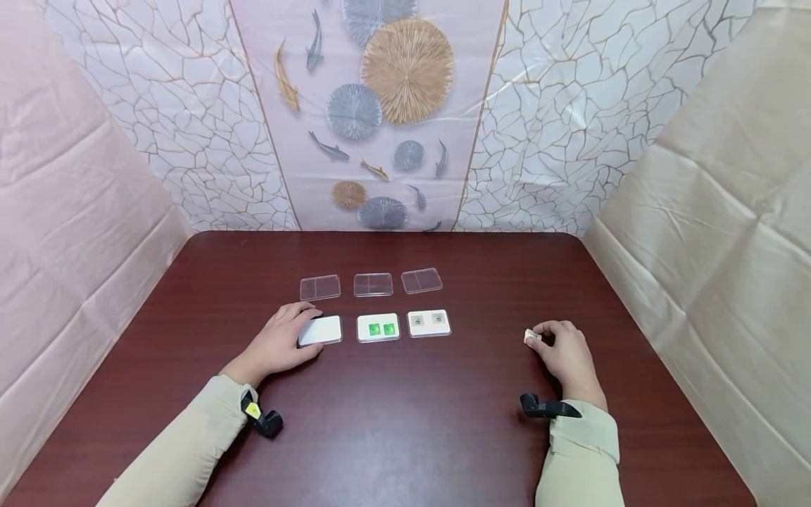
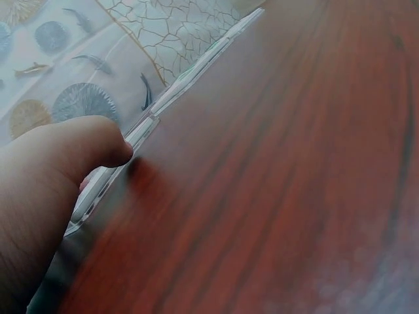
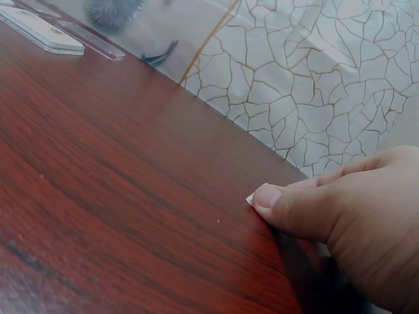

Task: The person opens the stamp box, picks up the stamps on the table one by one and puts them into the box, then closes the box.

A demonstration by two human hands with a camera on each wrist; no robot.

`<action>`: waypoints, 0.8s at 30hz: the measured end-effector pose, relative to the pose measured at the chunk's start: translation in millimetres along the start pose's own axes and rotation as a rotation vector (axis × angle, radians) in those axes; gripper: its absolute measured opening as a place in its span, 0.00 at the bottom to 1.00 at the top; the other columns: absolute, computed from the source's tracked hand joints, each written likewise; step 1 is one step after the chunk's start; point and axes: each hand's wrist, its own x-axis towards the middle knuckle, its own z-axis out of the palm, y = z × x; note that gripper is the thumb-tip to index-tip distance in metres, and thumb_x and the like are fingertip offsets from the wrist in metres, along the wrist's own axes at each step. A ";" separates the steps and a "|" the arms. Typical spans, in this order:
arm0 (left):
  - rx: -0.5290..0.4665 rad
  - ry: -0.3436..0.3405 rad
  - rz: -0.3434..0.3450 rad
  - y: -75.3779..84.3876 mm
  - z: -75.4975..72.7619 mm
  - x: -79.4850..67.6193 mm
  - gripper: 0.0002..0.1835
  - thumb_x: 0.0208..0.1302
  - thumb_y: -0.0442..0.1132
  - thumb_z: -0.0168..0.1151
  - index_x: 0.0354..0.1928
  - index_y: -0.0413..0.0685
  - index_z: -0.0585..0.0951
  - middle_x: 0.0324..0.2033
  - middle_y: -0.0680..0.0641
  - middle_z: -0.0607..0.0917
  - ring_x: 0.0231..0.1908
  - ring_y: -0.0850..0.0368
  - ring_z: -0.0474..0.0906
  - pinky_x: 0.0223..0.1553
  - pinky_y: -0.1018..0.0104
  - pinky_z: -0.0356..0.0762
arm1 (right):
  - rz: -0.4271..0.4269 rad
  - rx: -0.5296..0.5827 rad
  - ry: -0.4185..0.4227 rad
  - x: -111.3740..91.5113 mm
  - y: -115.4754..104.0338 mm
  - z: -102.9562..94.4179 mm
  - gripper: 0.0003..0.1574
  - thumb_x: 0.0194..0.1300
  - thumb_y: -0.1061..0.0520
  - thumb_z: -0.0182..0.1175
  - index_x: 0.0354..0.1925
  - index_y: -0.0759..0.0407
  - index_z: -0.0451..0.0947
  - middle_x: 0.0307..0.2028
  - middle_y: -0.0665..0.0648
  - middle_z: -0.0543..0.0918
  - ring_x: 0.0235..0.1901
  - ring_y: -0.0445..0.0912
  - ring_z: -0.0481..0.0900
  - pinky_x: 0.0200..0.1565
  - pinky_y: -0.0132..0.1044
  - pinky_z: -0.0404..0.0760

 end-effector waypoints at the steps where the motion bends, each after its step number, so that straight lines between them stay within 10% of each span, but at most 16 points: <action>1: -0.003 -0.005 -0.002 0.0 0.1 -0.2 0.34 0.56 0.54 0.66 0.64 0.45 0.77 0.60 0.43 0.75 0.61 0.43 0.68 0.63 0.43 0.65 | 0.009 0.004 -0.001 -0.1 0.4 0.3 0.18 0.65 0.53 0.68 0.45 0.66 0.79 0.46 0.71 0.77 0.46 0.63 0.73 0.51 0.58 0.69; 10: 0.000 -0.005 0.009 0.0 0.9 4.4 0.34 0.57 0.54 0.66 0.64 0.46 0.77 0.61 0.44 0.75 0.62 0.44 0.68 0.64 0.43 0.64 | 0.135 0.146 0.113 -3.8 2.6 -4.5 0.16 0.65 0.50 0.69 0.39 0.62 0.80 0.33 0.55 0.82 0.32 0.45 0.72 0.33 0.34 0.69; 16: -0.004 -0.014 -0.002 -1.6 -0.5 3.1 0.35 0.56 0.55 0.66 0.64 0.46 0.76 0.61 0.44 0.75 0.62 0.44 0.68 0.64 0.43 0.64 | 0.204 0.488 0.364 1.6 -3.6 6.1 0.12 0.62 0.57 0.72 0.37 0.62 0.80 0.24 0.39 0.78 0.28 0.35 0.72 0.31 0.24 0.69; 24: -0.018 0.003 -0.011 -12.3 -2.4 -3.1 0.36 0.55 0.55 0.68 0.64 0.47 0.76 0.61 0.44 0.75 0.63 0.44 0.67 0.65 0.43 0.64 | 0.001 0.502 0.474 17.5 -52.9 45.4 0.11 0.61 0.62 0.72 0.39 0.65 0.81 0.24 0.42 0.80 0.24 0.32 0.73 0.29 0.24 0.68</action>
